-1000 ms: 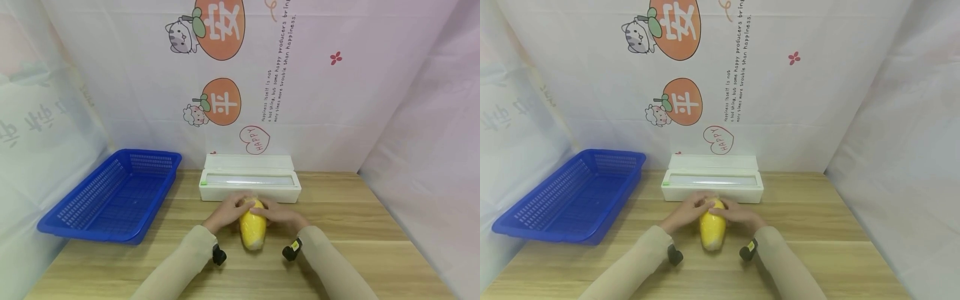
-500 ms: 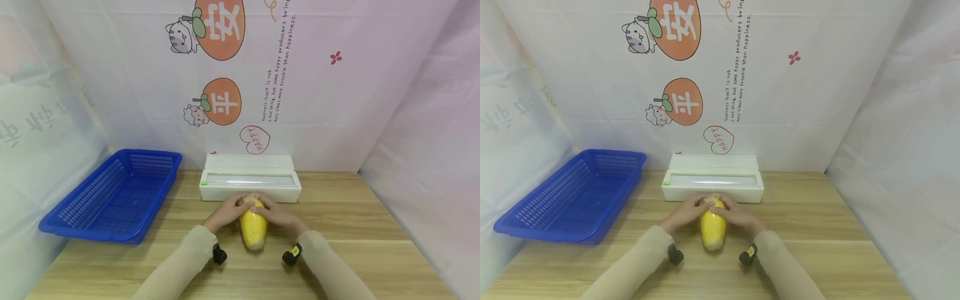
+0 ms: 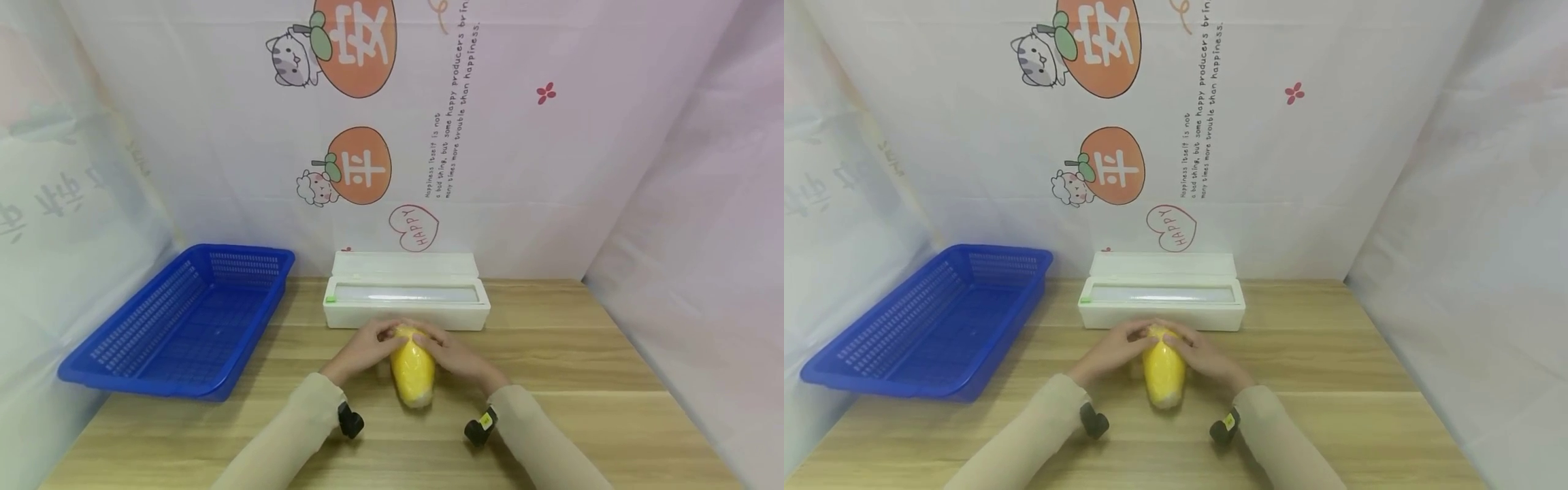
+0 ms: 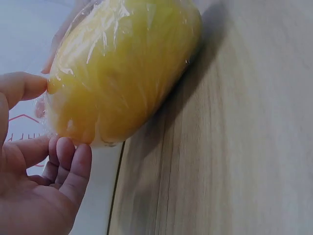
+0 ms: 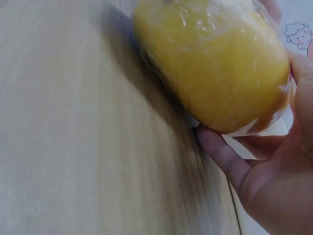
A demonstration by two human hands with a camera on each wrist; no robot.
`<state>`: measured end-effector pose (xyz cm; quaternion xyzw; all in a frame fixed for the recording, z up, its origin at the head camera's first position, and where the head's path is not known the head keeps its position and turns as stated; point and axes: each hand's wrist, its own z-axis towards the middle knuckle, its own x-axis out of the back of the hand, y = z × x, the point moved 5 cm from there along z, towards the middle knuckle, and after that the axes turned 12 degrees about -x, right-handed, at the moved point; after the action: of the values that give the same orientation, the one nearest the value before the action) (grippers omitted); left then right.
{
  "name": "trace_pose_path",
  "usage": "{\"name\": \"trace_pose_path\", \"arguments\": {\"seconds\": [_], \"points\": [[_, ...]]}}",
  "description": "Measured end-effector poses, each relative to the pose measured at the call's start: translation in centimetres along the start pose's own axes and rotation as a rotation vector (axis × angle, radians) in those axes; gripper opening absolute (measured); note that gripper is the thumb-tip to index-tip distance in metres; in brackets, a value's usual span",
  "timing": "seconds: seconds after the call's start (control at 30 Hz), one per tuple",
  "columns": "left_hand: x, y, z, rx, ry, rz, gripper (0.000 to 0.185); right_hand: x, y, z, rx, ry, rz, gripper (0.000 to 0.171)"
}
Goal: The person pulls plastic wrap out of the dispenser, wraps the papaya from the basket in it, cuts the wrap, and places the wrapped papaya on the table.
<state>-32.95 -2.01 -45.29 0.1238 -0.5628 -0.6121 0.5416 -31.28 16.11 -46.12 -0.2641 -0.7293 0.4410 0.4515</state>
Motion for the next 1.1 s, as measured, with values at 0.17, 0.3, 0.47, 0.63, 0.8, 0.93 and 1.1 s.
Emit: {"name": "trace_pose_path", "arguments": {"seconds": [0.17,0.3,0.47,0.63,0.8,0.93,1.1], "points": [[0.2,0.5,-0.1,-0.015,0.012,0.045,0.039,0.0,-0.4,-0.3,0.017,0.030,-0.022,0.041],[0.3,0.6,-0.6,0.045,0.054,0.106,0.050,-0.1,-0.5,-0.4,0.019,0.050,-0.019,0.040],[0.3,1.4,-0.9,0.024,0.107,0.155,0.045,-0.3,-0.6,-0.5,0.026,0.058,0.000,0.041],[0.2,2.1,-0.8,-0.051,0.153,0.222,0.036,-0.5,-0.7,-0.6,0.051,0.068,0.030,0.040],[0.3,2.0,-0.9,-0.058,0.193,0.206,0.033,-0.5,-0.7,-0.9,0.023,0.108,0.046,0.039],[0.5,2.0,-0.9,-0.066,0.216,0.195,0.028,-0.6,-0.8,-0.9,0.029,0.121,0.053,0.038],[0.5,2.7,-0.8,-0.113,0.228,0.211,0.024,-0.6,-0.6,-0.8,0.045,0.151,0.053,0.038]]}}
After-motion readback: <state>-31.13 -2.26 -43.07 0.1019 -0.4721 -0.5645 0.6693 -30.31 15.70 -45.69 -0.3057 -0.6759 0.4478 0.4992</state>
